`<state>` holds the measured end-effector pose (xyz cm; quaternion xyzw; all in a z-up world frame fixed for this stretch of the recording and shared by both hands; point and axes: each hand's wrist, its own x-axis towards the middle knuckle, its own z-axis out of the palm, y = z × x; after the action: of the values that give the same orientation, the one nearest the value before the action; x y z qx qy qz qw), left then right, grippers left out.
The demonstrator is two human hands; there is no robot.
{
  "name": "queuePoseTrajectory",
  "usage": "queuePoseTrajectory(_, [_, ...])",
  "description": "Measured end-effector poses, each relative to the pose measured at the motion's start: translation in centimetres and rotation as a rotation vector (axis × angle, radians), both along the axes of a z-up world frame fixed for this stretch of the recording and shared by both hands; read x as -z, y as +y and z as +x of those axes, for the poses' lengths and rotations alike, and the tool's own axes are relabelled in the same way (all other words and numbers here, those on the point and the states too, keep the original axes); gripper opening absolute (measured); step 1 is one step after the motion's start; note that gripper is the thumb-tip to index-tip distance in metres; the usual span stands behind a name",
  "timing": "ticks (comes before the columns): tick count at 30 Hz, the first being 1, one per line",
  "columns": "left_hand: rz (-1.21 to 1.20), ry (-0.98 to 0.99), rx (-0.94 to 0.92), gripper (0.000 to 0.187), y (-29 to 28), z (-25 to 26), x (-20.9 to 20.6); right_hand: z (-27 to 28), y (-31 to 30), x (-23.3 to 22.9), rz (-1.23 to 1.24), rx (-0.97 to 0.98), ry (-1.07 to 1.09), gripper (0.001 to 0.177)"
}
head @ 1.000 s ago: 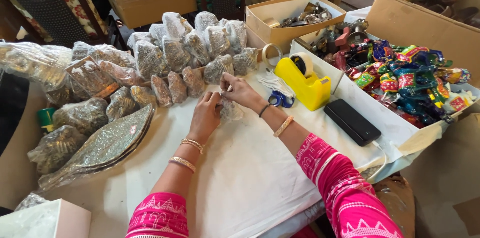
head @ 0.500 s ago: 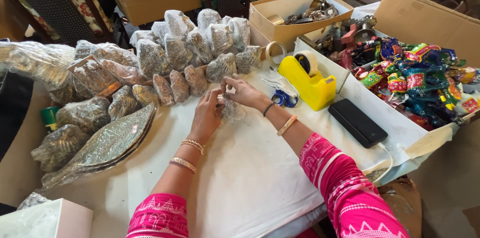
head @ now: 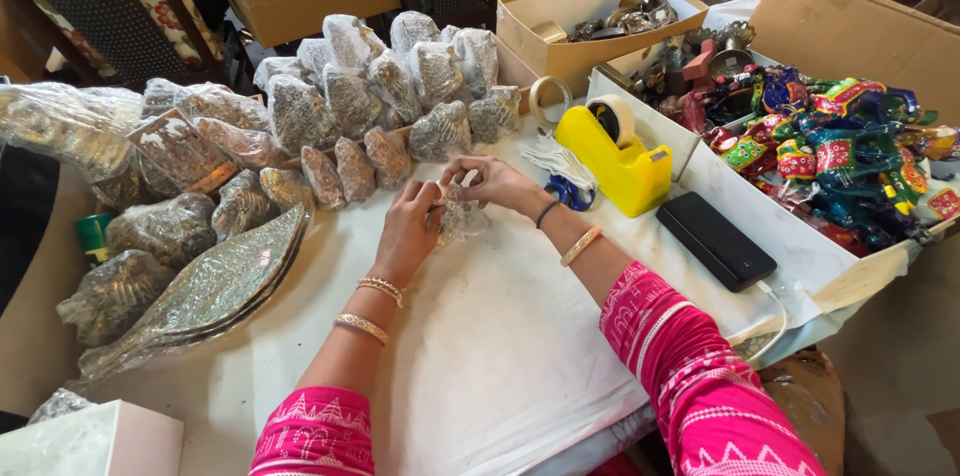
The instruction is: The person wraps small decorative figurines in bubble wrap, secures them with tape, and places them on a table. They then unwrap a blue figurine, wipe it with a cloth, and rewrap it using bubble wrap and scissors.
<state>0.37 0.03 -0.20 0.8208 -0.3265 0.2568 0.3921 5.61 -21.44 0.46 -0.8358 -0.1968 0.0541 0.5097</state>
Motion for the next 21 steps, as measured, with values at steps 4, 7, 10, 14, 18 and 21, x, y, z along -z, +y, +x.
queuePoseTrajectory(4, [0.020, -0.026, -0.013, 0.019, 0.0, 0.0, 0.2, -0.1, -0.3, 0.4, 0.074, -0.062, 0.083, 0.034])
queuePoseTrajectory(7, [-0.012, -0.026, 0.005, 0.024, 0.2, 0.4, 0.6, 0.2, -0.5, 1.5, 0.133, -0.065, 0.174, 0.040])
queuePoseTrajectory(10, [-0.048, 0.162, -0.038, 0.039, 0.4, 0.9, 0.4, 0.8, -0.8, 2.4, 0.324, -0.202, 0.224, 0.044])
queuePoseTrajectory(14, [0.010, 0.104, -0.006, 0.057, 0.1, 0.0, -1.3, 0.8, -1.3, 2.8, 0.371, -0.271, 0.213, 0.052])
queuePoseTrajectory(18, [0.157, 0.150, -0.118, 0.050, 0.2, 0.3, -0.3, 1.1, -1.7, 3.3, 0.410, -0.321, 0.232, 0.058])
queuePoseTrajectory(21, [-0.004, 0.147, -0.104, 0.045, 0.4, 1.1, 0.7, 1.8, -1.5, 3.5, 0.396, -0.332, 0.163, 0.054])
